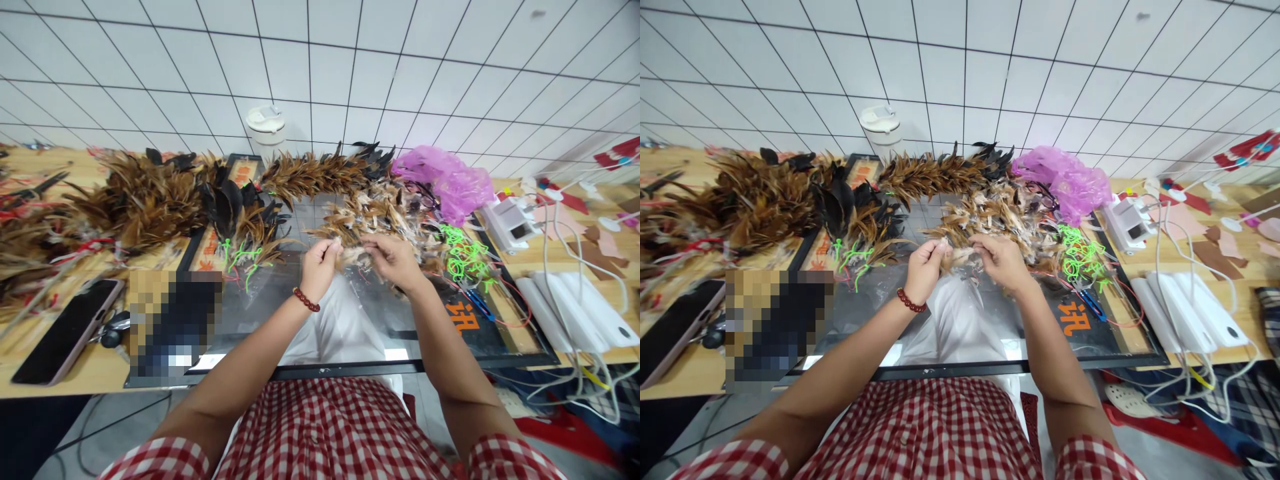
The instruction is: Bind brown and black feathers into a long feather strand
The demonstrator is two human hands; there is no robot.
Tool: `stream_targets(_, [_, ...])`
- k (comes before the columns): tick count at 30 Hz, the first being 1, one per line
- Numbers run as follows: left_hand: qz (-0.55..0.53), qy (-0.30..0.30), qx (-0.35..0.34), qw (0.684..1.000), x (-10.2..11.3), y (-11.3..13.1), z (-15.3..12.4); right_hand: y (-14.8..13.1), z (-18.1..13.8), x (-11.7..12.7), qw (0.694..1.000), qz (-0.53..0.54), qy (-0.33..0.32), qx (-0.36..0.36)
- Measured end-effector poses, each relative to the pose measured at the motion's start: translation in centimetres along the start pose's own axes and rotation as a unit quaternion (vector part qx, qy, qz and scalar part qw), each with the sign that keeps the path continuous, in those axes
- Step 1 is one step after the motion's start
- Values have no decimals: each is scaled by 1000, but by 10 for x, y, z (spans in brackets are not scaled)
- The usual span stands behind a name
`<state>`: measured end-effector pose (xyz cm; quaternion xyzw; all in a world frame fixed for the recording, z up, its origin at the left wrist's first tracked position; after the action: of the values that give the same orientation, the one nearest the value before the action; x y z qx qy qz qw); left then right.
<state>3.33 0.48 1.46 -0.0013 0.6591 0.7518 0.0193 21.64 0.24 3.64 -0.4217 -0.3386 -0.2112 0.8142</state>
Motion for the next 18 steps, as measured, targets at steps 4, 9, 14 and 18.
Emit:
stream_targets(4, [46, -74, -55, 995, -7, 6, -4, -7, 1, 1, 999, -28, 3, 15])
stream_targets(9, [23, -117, 21, 993, -11, -7, -5, -7, 2, -3, 997, 63, 35, -31])
stream_targets(14, [-49, -76, 39, 995, -9, -6, -4, -1, 4, -11, 961, 235, 11, -146])
stream_targets(18, [-23, -83, 17, 996, -9, 0, -5, -11, 7, -19, 925, 344, -45, -157])
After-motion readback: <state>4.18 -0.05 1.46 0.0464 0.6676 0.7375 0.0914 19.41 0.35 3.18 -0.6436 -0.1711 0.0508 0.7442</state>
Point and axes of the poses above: each hand's wrist, its own z-axis towards the middle knuckle, its own x-axis out of the back of the hand, y = z × x, the point moved 3 cm from there along z, towards the middle knuckle, and after that the axes turned 5 degrees about -y, right-handed, at the moved point
